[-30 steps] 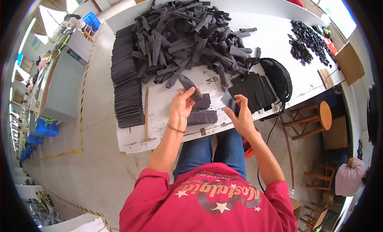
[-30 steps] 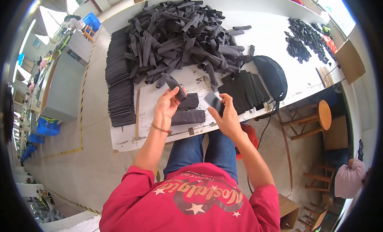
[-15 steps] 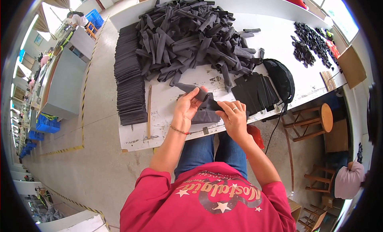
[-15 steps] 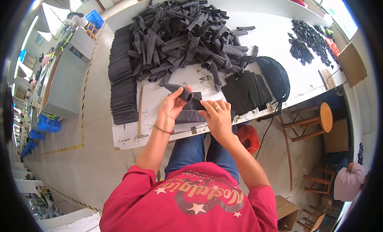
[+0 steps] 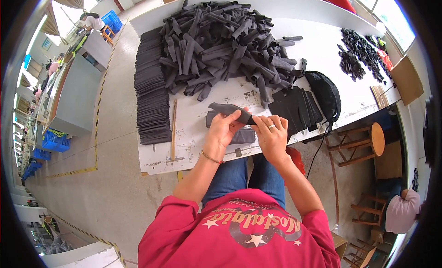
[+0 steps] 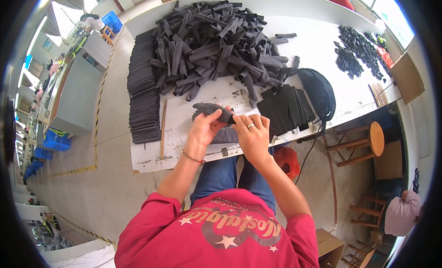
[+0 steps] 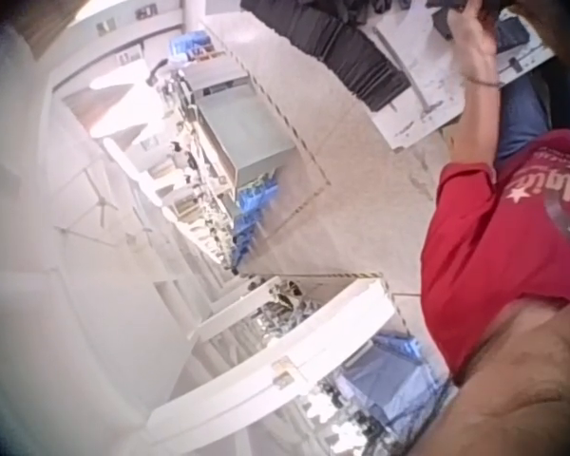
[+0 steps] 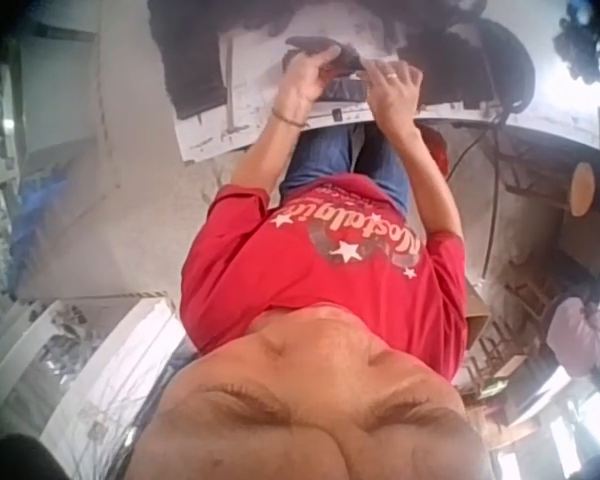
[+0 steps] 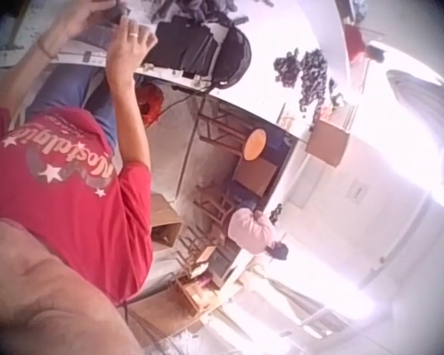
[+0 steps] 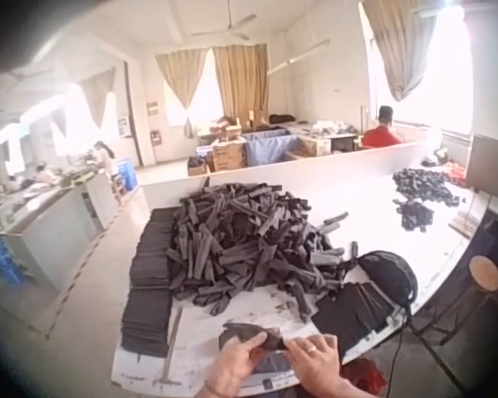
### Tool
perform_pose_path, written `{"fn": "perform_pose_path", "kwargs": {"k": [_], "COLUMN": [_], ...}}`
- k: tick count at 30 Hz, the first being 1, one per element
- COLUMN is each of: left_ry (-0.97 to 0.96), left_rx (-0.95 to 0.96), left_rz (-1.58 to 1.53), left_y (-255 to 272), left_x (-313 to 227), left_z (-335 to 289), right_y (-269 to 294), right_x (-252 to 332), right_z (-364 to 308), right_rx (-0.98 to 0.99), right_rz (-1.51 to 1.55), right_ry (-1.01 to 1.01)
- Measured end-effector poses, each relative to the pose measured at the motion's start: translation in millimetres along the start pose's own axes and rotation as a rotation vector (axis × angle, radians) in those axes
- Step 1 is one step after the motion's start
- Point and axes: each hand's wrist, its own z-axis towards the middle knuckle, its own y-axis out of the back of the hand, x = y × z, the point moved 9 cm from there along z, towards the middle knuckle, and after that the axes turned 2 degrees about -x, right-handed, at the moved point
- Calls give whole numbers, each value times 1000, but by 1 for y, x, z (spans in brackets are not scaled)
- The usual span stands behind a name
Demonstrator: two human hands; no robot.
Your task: Assemble foam-like industrial components by hand on a factory workbench.
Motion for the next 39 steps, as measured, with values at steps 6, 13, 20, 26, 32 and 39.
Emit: {"fn": "perform_pose_path", "kwargs": {"k": [6, 13, 20, 26, 32, 39], "left_ry": [-200, -266, -247, -328, -240, -298], "left_rx": [37, 192, 83, 180, 93, 42], "left_rz": [36, -15, -63, -142, -160, -266], "left_y": [-27, -30, -24, -27, -14, -19], "left_x": [-13, -1, -2, 8, 14, -28], "left_z": [-20, -12, -22, -24, -25, -27], "right_y": [-20, -29, -27, -25, -26, -14], "right_x": [1, -2, 4, 9, 10, -2], "right_z": [-4, -20, -15, -6, -10, -10], "right_rx": [27, 219, 282, 219, 336, 335], "right_rz": [172, 271, 310, 391, 285, 398], "right_ry": [-122, -124, -118, -20, -74, -15]}}
